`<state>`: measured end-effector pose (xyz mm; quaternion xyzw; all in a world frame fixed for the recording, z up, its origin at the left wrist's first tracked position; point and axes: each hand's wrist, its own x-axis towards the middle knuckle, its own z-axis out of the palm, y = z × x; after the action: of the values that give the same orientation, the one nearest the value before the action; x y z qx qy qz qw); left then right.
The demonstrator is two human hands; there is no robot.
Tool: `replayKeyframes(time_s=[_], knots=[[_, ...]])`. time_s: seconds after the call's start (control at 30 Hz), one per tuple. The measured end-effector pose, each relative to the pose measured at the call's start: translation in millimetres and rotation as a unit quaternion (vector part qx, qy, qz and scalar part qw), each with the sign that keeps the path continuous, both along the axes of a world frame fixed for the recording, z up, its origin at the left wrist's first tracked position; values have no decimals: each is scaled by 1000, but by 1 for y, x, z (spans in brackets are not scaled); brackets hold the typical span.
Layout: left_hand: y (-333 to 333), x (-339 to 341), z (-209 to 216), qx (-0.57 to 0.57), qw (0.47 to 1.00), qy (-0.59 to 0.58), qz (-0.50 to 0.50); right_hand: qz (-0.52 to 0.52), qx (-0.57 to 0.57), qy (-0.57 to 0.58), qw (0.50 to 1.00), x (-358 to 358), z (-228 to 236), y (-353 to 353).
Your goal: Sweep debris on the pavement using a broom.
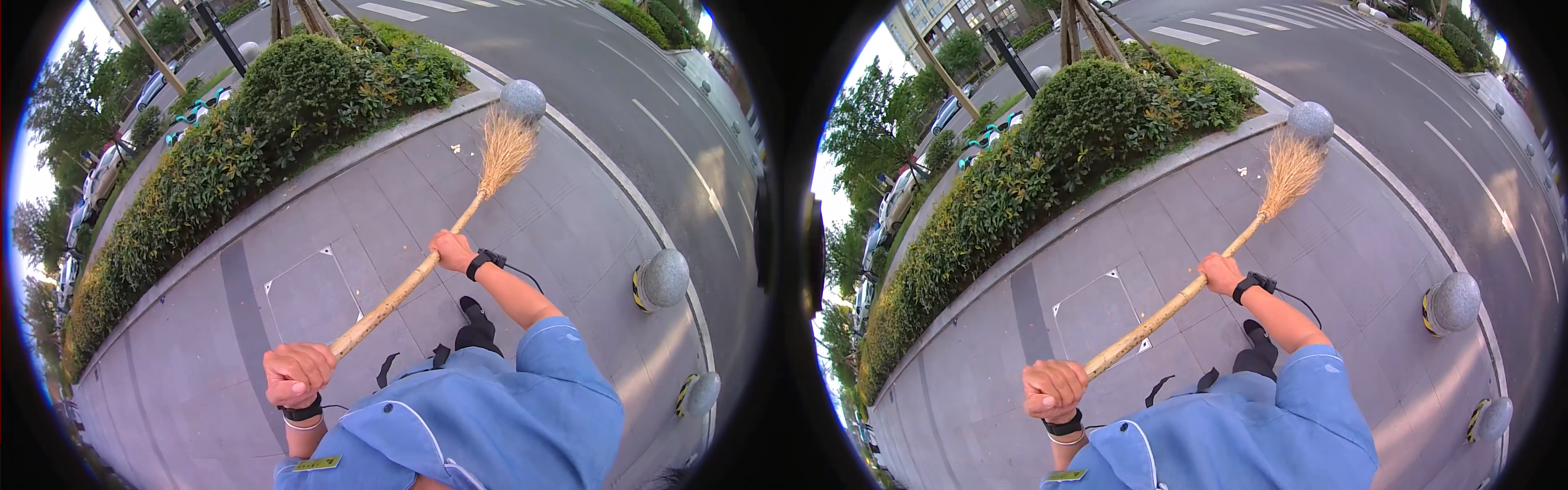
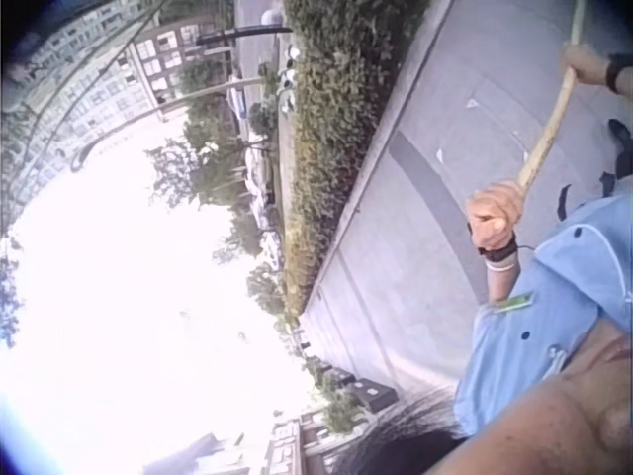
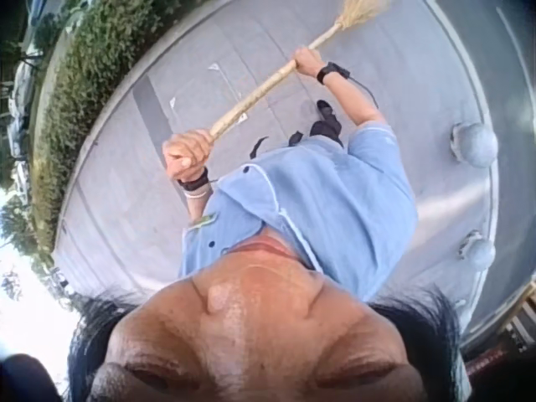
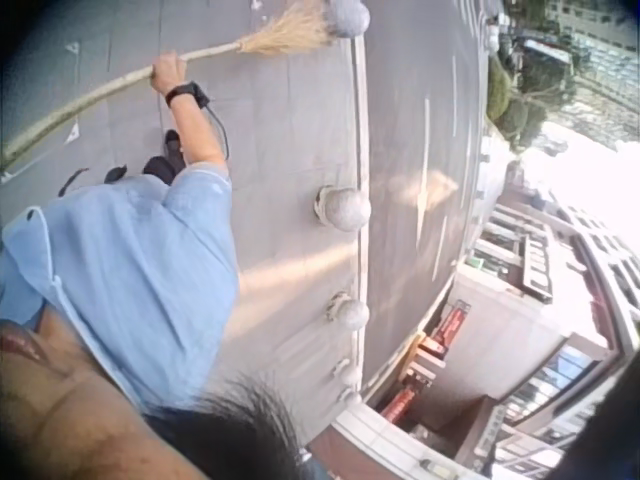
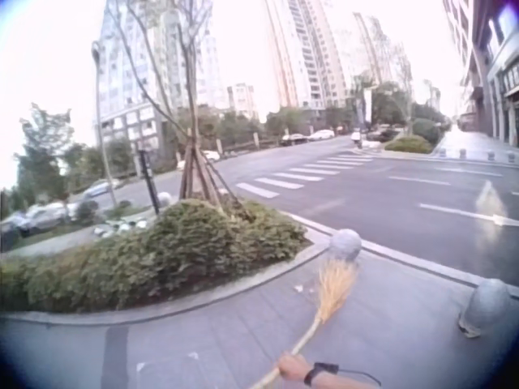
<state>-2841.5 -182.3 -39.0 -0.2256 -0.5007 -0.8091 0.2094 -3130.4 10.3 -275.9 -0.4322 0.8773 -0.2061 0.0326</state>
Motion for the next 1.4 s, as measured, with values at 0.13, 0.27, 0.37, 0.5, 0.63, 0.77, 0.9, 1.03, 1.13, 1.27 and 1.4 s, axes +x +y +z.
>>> replayKeyframes(time_s=[0.13,0.27,0.37,0.5,0.63,0.77,0.9,1.03,1.13,1.27,1.4], knots=[[19,-99,-36,-25,999,-32,13,15,34,-4,999,-103,-40,16],[45,-202,-76,-55,993,-76,68,-8,42,-48,998,-198,-106,9],[58,-250,-86,-48,982,-132,128,26,69,-93,993,-243,-141,-10],[23,-250,-81,4,957,-149,249,81,63,-99,990,-241,-148,-67],[16,-181,-57,2,917,-165,364,217,24,-132,967,-175,-140,-132],[51,-106,-24,-6,852,-184,490,329,16,-147,933,-78,-112,-178],[105,-57,20,-29,793,-178,581,480,-5,-170,860,33,-81,-230],[122,-30,34,-124,788,-222,561,518,-14,-174,838,100,-67,-265],[126,-12,47,-153,771,-151,600,548,-58,-148,821,141,-46,-284],[123,53,59,-179,805,-86,559,558,-86,-105,818,177,-12,-288],[86,116,44,-178,856,-55,482,521,-68,-67,848,171,2,-288]])
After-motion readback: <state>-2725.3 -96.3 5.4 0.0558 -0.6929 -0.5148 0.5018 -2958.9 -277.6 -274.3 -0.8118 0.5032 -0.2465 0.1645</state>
